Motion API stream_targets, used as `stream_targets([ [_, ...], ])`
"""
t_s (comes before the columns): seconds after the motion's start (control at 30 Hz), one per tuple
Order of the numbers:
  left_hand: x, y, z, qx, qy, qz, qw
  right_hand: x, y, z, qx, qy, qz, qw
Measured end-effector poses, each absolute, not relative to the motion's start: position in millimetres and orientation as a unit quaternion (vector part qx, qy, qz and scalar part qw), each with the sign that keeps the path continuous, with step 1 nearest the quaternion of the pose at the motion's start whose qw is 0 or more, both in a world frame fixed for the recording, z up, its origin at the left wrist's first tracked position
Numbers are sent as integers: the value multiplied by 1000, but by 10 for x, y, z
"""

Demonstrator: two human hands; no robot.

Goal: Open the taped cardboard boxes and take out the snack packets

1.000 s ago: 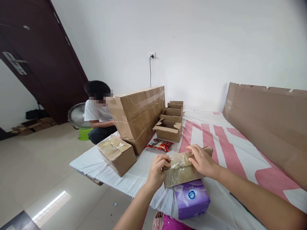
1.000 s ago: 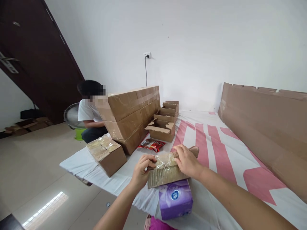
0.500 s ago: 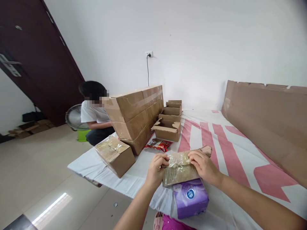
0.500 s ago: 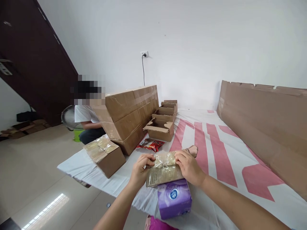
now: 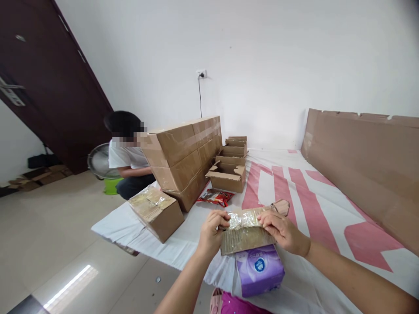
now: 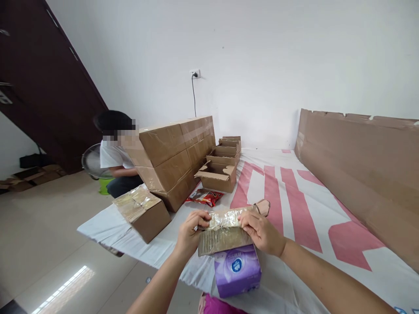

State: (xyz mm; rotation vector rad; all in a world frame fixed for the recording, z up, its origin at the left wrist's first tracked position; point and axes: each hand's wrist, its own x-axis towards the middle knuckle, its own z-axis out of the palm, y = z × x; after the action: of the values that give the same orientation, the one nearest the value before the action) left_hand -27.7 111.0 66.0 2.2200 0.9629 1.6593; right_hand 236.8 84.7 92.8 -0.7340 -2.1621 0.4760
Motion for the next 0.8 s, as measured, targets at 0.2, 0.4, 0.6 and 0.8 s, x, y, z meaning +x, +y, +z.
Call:
stream_targets([
  [0.2,-297,1175,618,742,342,567,107,2398,792,902,-279,-833,214,426],
  [0.4,-428,1280,587,708,389,579,110,2537,716,594,-303,-782,224,497],
  [0.6,-402,1279,614,701,412,563,150,2596,649,395,-412,-741,199,491],
  [0.8,-389,1329,661,673,447,551,206,2711,518,190,-505,-686,282,442],
])
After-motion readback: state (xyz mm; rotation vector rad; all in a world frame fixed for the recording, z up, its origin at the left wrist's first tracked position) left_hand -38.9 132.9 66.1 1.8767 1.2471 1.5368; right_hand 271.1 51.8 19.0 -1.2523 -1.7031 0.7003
